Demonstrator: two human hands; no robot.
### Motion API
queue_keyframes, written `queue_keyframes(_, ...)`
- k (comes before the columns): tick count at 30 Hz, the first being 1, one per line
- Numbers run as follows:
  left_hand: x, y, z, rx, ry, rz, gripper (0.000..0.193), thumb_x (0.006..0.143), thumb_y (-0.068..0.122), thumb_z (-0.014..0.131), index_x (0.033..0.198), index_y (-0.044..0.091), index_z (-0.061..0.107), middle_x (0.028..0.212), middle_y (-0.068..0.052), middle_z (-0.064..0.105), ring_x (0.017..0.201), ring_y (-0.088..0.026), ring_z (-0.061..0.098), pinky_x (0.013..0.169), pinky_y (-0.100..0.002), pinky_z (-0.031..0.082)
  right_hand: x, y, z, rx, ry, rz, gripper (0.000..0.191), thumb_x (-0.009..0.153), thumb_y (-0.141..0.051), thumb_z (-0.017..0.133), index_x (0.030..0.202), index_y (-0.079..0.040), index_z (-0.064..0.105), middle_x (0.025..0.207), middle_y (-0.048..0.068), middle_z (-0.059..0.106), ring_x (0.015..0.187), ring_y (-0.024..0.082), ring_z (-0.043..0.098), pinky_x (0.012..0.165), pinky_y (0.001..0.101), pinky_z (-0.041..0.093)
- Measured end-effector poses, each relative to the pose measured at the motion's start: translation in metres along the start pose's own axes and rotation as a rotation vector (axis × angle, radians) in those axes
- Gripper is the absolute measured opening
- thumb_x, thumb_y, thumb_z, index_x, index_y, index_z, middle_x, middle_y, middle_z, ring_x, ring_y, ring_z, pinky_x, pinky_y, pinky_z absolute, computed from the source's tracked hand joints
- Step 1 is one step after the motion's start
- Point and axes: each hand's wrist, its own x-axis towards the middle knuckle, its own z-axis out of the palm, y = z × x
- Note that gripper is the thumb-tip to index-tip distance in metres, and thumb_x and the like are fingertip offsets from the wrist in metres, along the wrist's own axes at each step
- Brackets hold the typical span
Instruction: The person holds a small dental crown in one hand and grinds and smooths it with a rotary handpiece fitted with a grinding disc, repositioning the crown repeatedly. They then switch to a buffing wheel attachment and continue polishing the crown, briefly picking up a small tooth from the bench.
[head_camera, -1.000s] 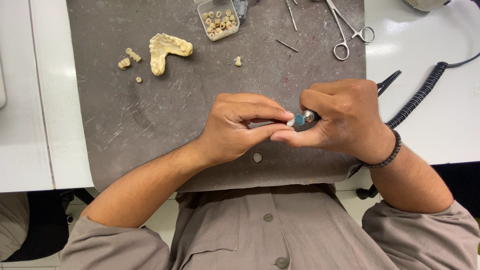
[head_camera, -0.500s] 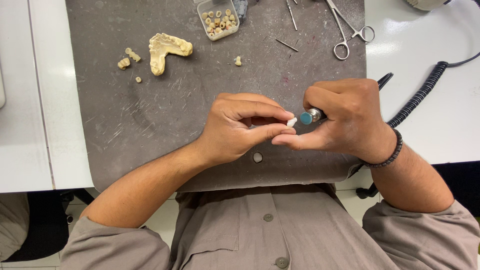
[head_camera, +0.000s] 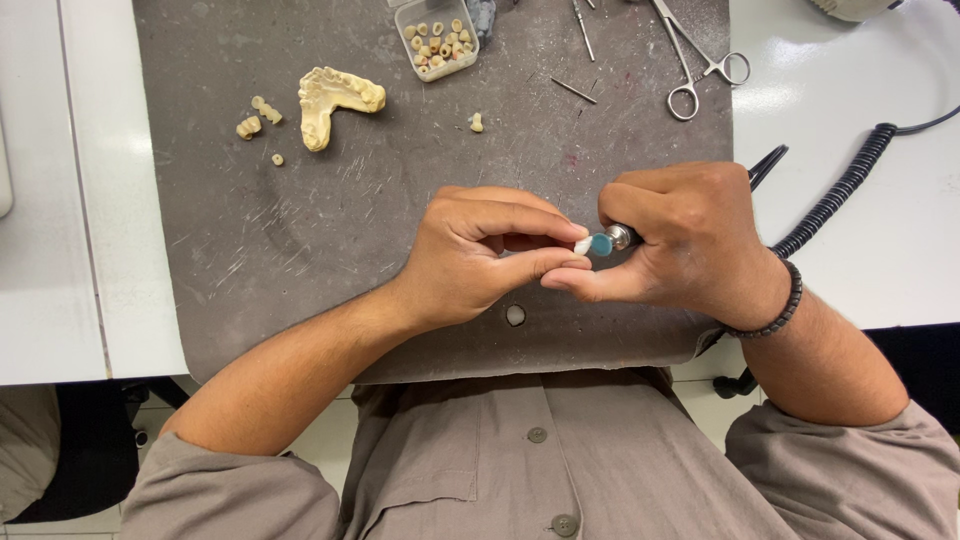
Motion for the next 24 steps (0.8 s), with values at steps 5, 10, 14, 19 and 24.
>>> queue_keyframes(5, 0.0005, -0.0008, 0.0, -0.001, -0.001, -0.003, 0.014, 0.093, 0.006, 0.08, 0.107, 0.005, 0.078, 0.103, -0.007, 0.078, 0.087, -0.009, 0.076, 0.073, -0.02, 0.064, 0.0003, 0.0001, 0.0, 0.008, -0.009, 0.001, 0.068, 0.077, -0.064, 0.086, 0.058, -0.009, 0.051, 0.051, 0.002, 0.045, 0.043, 0.017, 0.044, 0.041, 0.0338, 0.03)
queue_keyframes(10, -0.0004, -0.0008, -0.0006, -0.046, -0.003, -0.017, 0.014, 0.095, 0.005, 0.079, 0.109, 0.005, 0.078, 0.105, -0.007, 0.078, 0.09, -0.009, 0.076, 0.076, -0.02, 0.064, -0.0013, -0.0006, -0.0001, -0.01, -0.005, -0.024, 0.066, 0.078, -0.063, 0.087, 0.059, -0.011, 0.052, 0.053, 0.002, 0.046, 0.045, 0.018, 0.044, 0.043, 0.034, 0.03)
queue_keyframes(14, -0.0011, -0.001, -0.0007, -0.025, -0.007, -0.023, 0.015, 0.093, 0.005, 0.08, 0.109, 0.005, 0.078, 0.105, -0.007, 0.078, 0.088, -0.009, 0.074, 0.075, -0.02, 0.062, -0.0027, 0.0013, -0.0016, 0.012, 0.031, 0.02, 0.07, 0.075, -0.066, 0.087, 0.061, -0.008, 0.051, 0.051, 0.002, 0.042, 0.043, 0.017, 0.042, 0.042, 0.0326, 0.029)
queue_keyframes(19, 0.0, -0.0012, -0.0012, 0.0, -0.019, -0.024, 0.015, 0.092, 0.006, 0.081, 0.107, 0.006, 0.079, 0.102, -0.006, 0.079, 0.085, -0.008, 0.075, 0.071, -0.019, 0.062, -0.0018, 0.0016, 0.0025, 0.006, 0.007, 0.021, 0.069, 0.073, -0.067, 0.086, 0.057, -0.009, 0.052, 0.046, 0.0, 0.041, 0.038, 0.014, 0.04, 0.037, 0.0316, 0.028)
queue_keyframes(24, -0.0004, -0.0007, -0.0004, -0.009, -0.008, -0.043, 0.016, 0.091, 0.005, 0.081, 0.107, 0.006, 0.079, 0.101, -0.006, 0.079, 0.084, -0.009, 0.073, 0.07, -0.02, 0.061, -0.0016, 0.0005, 0.0022, -0.008, 0.005, 0.005, 0.067, 0.077, -0.066, 0.085, 0.06, -0.009, 0.053, 0.048, 0.0, 0.042, 0.041, 0.014, 0.042, 0.039, 0.0318, 0.028)
